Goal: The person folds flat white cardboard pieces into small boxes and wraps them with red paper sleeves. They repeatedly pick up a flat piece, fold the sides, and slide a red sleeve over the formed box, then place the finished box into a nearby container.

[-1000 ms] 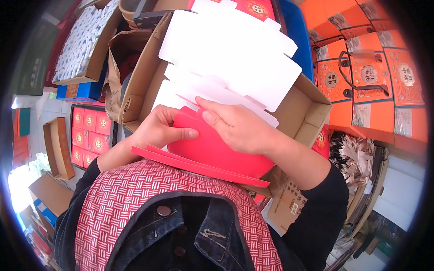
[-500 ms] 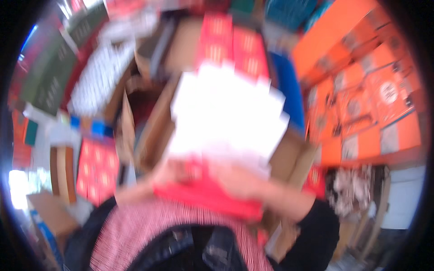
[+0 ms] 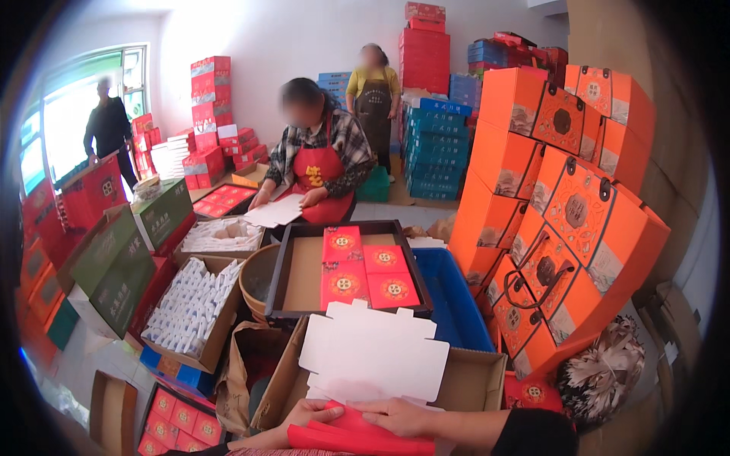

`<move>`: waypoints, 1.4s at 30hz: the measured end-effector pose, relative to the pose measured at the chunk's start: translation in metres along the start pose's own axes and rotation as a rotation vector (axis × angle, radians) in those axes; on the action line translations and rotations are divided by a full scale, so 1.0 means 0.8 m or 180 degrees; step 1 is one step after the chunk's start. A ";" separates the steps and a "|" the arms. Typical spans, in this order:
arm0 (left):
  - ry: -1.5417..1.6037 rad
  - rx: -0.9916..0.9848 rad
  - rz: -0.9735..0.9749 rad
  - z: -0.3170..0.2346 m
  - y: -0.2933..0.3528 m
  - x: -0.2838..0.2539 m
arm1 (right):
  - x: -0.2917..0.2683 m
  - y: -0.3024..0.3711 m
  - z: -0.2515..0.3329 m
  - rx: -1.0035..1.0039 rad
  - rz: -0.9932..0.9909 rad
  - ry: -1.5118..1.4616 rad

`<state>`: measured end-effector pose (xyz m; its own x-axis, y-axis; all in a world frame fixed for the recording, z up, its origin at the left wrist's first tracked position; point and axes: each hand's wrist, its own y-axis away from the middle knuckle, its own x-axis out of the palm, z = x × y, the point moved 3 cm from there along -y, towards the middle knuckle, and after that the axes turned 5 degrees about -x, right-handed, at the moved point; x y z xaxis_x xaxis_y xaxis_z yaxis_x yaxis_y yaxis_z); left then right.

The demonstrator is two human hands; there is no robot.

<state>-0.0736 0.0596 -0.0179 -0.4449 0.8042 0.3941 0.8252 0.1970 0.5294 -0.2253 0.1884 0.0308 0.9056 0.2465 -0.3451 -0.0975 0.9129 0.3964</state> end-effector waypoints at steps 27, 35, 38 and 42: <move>-0.3826 0.5430 -0.2314 -0.244 0.030 0.101 | -0.030 0.060 -0.013 -0.0223 -0.2762 0.0221; -0.2257 0.1465 0.0337 -0.013 0.000 0.065 | 0.029 0.016 -0.046 -0.0942 -0.3672 -0.1427; -0.0403 0.0927 0.0057 0.015 0.000 0.052 | 0.048 0.009 -0.041 -0.0917 -0.3654 -0.0929; 0.1300 0.0857 0.0502 0.020 -0.005 0.056 | 0.062 0.000 -0.040 -0.1034 -0.3218 -0.0770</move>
<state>-0.0916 0.1039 -0.0144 -0.3631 0.5618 0.7433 0.9297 0.2716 0.2488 -0.1937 0.2112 -0.0138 0.6821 -0.7050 -0.1943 0.6661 0.7086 -0.2329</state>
